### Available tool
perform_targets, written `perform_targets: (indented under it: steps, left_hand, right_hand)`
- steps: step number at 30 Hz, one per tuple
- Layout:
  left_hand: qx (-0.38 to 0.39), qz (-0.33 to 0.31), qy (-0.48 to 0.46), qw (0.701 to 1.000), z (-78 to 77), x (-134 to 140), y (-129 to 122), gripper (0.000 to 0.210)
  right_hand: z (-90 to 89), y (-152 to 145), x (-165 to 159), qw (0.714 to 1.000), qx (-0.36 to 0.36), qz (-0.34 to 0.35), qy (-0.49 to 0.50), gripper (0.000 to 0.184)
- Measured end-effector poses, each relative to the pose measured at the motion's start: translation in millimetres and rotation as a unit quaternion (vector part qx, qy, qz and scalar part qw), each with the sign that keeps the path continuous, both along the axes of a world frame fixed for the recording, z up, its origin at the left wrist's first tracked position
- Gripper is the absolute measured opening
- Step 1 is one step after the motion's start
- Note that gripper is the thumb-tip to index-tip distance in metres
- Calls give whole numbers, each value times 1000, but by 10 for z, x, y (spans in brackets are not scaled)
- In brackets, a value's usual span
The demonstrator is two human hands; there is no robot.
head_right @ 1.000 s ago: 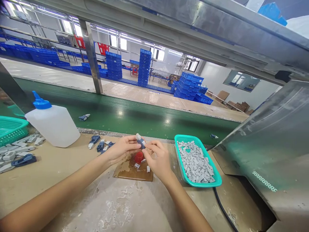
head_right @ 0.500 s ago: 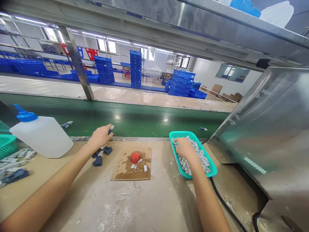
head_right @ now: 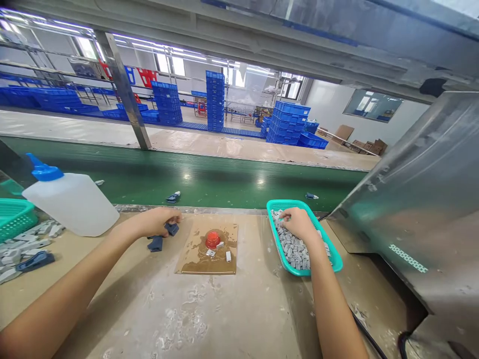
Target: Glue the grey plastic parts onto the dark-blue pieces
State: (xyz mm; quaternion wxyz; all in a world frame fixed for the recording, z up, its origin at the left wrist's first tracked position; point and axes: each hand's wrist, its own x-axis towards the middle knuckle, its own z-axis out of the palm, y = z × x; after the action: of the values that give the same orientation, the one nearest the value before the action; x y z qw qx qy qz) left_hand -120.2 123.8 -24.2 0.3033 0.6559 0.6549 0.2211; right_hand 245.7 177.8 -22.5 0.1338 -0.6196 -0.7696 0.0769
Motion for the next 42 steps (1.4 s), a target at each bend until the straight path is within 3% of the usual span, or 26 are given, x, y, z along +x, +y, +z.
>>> perform_targets:
  steps: [7,10,12,14,17,21,24,28,33,37,40,42]
  left_hand:
    - [56,38,-37,997,198,128,-31,15]
    - [24,29,-231,972,272,295,-95,17]
    - [-21,27,-381,924,276,462,-153,20]
    - [-53,34,-456,887,258,649,-220,26]
    - [-87,1,-425,901,218,894,-321,26]
    - [-83,-71,-357,928,171,1040,-394,27]
    - [-87,-102,-362,922,156,1021,-388,25]
    - [-89,-98,-370,919,177,923,-357,22]
    - [-83,-131,-305,940,250,840,-364,19]
    - [-122,-155,-295,935,268,796,-354,20]
    - [-149,-161,-282,934,249,711,-309,23]
    - [-141,-120,-257,948,236,627,-272,32]
  right_hand:
    - [58,-16,-25,984,31,-29,175,7]
    - [92,-75,-144,959,27,-8,283,13]
    - [147,-177,-314,944,16,41,327,19]
    - [221,-339,-536,949,33,109,295,17]
    - [317,-634,-861,954,87,210,194,17]
    - [352,-908,-1105,933,124,296,165,21]
    - [332,-941,-1137,927,130,302,179,21]
    - [313,-862,-1083,920,138,305,205,17]
    - [277,-817,-1054,901,161,342,214,17]
    - [214,-825,-1116,886,156,370,231,19]
    - [116,-797,-1184,900,116,329,262,17]
    - [18,-760,-1226,914,86,276,286,15]
